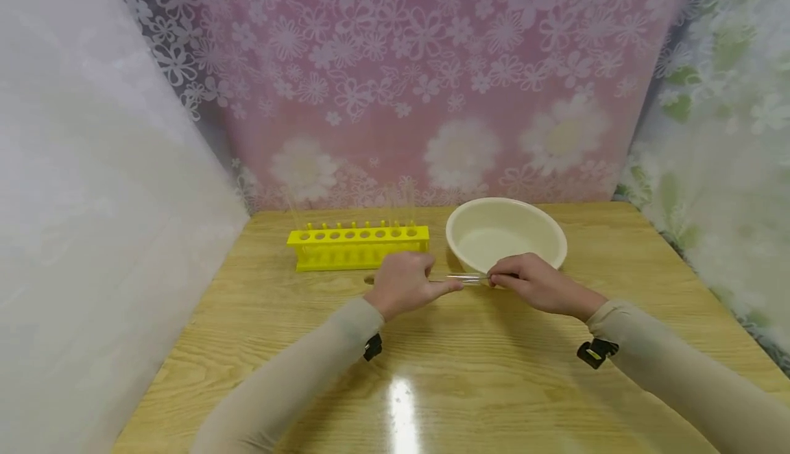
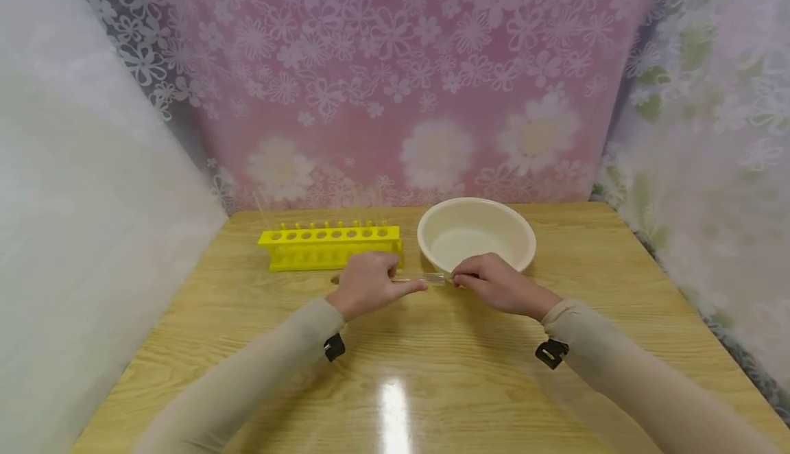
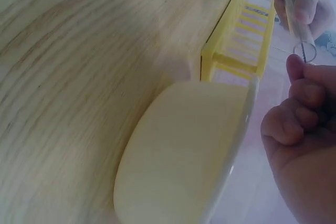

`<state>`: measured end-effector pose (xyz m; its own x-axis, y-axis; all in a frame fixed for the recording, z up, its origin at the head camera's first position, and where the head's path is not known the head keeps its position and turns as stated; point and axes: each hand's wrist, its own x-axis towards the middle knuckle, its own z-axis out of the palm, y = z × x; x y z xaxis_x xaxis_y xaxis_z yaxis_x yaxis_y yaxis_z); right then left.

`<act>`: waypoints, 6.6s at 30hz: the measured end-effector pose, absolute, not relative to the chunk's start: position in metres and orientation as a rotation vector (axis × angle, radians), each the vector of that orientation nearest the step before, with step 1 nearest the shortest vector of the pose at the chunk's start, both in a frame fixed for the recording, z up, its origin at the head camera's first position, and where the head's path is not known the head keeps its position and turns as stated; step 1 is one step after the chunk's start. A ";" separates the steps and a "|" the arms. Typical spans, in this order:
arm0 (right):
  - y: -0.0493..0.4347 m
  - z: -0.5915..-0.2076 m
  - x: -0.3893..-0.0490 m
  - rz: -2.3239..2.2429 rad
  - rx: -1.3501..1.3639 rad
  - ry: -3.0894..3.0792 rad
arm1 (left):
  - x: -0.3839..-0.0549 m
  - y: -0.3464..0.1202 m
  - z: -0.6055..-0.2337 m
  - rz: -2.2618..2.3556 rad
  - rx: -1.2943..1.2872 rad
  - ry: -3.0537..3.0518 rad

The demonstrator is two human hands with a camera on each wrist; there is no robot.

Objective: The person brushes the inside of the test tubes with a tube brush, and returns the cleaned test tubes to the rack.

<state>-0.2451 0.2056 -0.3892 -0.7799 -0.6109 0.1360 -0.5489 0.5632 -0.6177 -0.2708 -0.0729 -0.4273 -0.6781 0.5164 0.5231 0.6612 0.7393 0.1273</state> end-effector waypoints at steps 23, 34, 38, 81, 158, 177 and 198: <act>0.210 -0.385 -0.257 -1.363 -0.493 2.125 | -0.269 -0.077 -0.425 -0.341 -0.883 -2.457; 0.207 -0.380 -0.245 -1.029 -0.837 2.626 | -0.270 -0.076 -0.426 -0.392 -0.867 -2.501; 0.208 -0.378 -0.244 -0.960 -0.858 2.591 | -0.270 -0.074 -0.423 -0.362 -0.868 -2.492; 0.280 -0.373 -0.235 -1.003 -0.728 2.687 | -0.273 -0.091 -0.429 -0.401 -0.813 -2.563; 0.238 -0.388 -0.240 -0.809 -1.319 2.917 | -0.266 -0.096 -0.432 -0.404 -0.824 -2.603; 0.200 -0.393 -0.244 -0.746 -1.483 2.937 | -0.264 -0.080 -0.429 -0.283 -0.891 -2.545; 0.323 -0.366 -0.238 -0.641 -1.099 3.194 | -0.280 -0.139 -0.428 -0.478 -0.723 -2.584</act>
